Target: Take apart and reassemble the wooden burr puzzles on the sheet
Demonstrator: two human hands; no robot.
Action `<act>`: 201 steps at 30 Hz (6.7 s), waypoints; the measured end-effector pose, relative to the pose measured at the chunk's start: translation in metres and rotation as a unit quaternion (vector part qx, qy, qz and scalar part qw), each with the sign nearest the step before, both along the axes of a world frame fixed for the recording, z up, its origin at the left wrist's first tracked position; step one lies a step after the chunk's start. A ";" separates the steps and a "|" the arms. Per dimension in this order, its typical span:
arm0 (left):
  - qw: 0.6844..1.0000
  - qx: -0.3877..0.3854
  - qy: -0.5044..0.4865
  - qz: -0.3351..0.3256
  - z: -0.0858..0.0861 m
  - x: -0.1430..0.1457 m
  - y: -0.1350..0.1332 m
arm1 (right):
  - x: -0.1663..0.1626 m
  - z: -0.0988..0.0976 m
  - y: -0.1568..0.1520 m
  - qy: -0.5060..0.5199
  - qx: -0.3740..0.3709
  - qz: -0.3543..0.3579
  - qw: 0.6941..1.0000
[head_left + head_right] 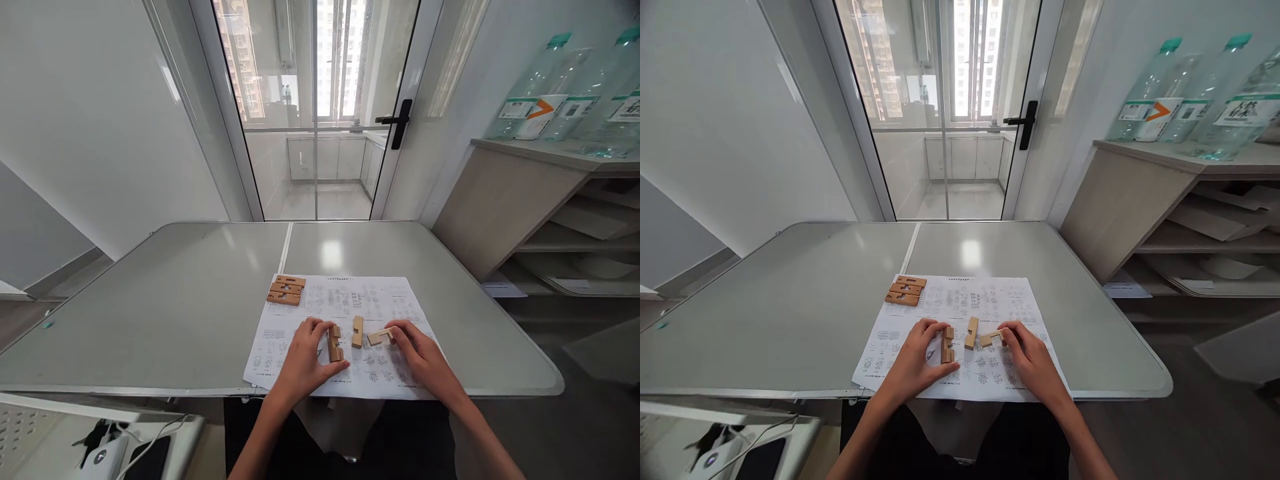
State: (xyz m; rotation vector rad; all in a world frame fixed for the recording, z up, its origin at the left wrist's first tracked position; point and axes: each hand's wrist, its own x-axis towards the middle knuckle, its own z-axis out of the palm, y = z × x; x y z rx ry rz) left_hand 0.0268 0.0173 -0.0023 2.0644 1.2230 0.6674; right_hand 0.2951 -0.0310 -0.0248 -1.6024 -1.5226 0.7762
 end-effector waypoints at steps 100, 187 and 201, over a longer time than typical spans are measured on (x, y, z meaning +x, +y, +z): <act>0.982 -0.075 -0.132 0.109 -0.002 -0.036 -0.011 | -0.031 -0.004 0.016 0.030 0.000 0.022 0.999; 0.985 -0.055 -0.117 0.111 0.000 -0.035 -0.014 | -0.032 0.000 0.014 0.040 -0.012 0.020 0.999; 0.985 -0.062 -0.117 0.112 0.000 -0.034 -0.014 | -0.032 0.001 0.013 0.043 -0.007 0.019 0.999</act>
